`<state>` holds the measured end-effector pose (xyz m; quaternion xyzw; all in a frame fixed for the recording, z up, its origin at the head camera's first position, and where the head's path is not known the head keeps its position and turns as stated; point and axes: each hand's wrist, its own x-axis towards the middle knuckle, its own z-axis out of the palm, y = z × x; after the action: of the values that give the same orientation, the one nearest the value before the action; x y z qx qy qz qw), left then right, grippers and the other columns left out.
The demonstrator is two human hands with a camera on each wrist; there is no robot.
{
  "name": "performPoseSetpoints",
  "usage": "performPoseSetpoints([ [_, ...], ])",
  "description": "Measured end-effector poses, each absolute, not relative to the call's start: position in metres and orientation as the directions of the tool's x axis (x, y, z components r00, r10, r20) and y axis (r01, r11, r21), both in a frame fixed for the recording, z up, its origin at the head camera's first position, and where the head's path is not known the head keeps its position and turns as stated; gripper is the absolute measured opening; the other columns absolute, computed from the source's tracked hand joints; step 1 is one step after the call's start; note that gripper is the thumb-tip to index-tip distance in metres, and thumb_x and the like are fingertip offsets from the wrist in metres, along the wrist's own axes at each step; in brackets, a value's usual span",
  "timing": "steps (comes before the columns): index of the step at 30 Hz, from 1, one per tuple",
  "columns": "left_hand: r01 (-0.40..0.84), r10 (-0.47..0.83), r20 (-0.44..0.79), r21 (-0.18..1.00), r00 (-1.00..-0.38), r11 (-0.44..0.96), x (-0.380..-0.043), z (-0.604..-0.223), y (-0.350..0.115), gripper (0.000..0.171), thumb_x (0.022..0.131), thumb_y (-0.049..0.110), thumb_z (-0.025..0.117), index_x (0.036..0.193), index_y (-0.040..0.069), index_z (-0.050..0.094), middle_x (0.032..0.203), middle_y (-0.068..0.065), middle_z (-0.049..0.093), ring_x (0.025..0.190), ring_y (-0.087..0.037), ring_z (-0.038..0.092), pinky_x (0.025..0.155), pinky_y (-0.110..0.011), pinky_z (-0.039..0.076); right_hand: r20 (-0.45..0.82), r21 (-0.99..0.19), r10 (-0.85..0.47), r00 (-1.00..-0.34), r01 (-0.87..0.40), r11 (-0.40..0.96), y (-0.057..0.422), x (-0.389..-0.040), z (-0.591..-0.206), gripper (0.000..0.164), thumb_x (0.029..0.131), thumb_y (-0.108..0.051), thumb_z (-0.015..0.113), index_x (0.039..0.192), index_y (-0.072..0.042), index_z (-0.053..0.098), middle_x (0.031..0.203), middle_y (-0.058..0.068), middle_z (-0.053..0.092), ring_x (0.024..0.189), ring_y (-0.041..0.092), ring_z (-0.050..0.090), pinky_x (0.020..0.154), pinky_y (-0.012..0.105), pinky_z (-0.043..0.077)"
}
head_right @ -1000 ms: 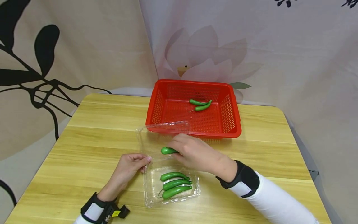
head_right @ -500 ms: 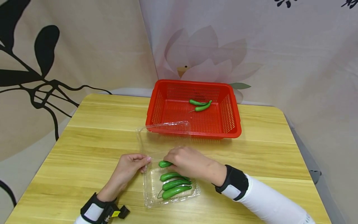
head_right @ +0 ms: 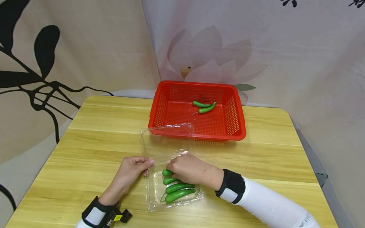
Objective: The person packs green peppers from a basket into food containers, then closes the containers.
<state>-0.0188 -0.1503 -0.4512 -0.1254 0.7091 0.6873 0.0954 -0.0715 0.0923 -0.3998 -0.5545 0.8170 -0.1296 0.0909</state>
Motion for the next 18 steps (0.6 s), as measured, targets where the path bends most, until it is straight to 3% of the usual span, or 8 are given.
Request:
performPoseSetpoints([
  [8, -0.302, -0.048, -0.301, 0.953, -0.952, 0.014, -0.0191, -0.4504, -0.1502, 0.011, 0.092, 0.006, 0.080, 0.094, -0.004, 0.080, 0.072, -0.012, 0.070, 0.059, -0.011, 0.057, 0.056, -0.021, 0.050, -0.006, -0.260, -0.938, -0.348, -0.905, 0.338, 0.0911, -0.0700, -0.4065, 0.015, 0.089, -0.015, 0.085, 0.086, -0.016, 0.070, 0.076, -0.010, 0.065, 0.068, 0.004, 0.063, 0.059, 0.024, 0.051],
  [18, -0.297, -0.047, -0.296, 0.955, -0.954, 0.020, -0.0188, -0.4507, -0.1500, 0.013, 0.091, 0.007, 0.081, 0.096, -0.005, 0.079, 0.077, -0.015, 0.073, 0.059, -0.010, 0.058, 0.056, -0.021, 0.050, 0.001, -0.237, -0.940, -0.341, -0.913, 0.331, 0.0916, -0.0696, -0.4068, 0.015, 0.090, -0.010, 0.082, 0.084, -0.015, 0.069, 0.074, -0.009, 0.064, 0.066, 0.005, 0.062, 0.056, 0.024, 0.050],
])
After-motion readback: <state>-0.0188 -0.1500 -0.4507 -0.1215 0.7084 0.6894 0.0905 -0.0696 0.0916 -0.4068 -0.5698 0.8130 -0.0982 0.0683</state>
